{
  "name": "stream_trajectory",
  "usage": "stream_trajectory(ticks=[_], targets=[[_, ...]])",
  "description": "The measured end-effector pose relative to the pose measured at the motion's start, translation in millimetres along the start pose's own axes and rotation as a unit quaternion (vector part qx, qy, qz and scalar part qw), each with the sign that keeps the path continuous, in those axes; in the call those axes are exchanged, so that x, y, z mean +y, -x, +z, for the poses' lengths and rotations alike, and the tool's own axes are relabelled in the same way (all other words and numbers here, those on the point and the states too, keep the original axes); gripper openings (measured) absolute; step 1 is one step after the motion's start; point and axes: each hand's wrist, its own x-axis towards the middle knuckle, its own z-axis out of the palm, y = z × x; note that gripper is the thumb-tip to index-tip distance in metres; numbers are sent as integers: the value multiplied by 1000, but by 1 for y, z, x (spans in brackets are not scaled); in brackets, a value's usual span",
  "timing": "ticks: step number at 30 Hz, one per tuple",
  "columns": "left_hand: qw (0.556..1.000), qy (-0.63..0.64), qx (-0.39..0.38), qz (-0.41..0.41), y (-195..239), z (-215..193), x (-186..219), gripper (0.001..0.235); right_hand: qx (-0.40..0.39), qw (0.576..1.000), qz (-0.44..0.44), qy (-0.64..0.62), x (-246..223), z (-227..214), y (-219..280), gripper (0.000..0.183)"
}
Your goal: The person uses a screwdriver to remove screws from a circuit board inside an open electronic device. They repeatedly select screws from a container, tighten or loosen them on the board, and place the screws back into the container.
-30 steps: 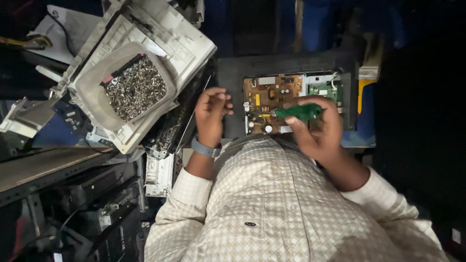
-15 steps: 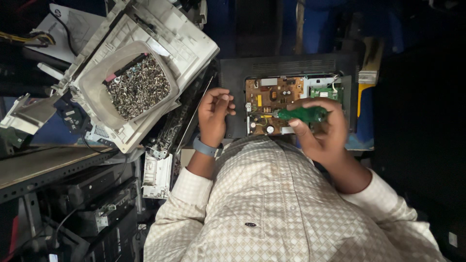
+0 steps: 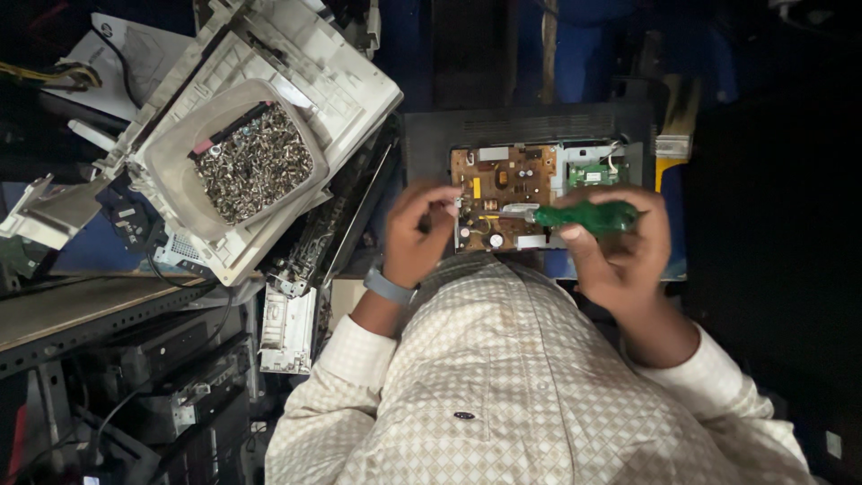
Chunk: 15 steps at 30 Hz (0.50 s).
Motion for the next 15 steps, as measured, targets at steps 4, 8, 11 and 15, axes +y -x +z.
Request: stream_trajectory(ticks=[4, 8, 11, 15], targets=[[995, -33, -37, 88, 0, -2, 16, 31, 7, 1000, 0, -4, -13, -3, 4, 35], [999, 7, -39, 0, 6, 0, 14, 20, 20, 1000, -5, -11, -18, -3, 6, 35], [997, 27, -34, 66, 10, -4, 8, 19, 35, 999, 2, -22, -19, -5, 12, 33], [999, 28, 7, 19, 17, -14, 8, 16, 74, 995, 10, -66, -14, -12, 23, 33]])
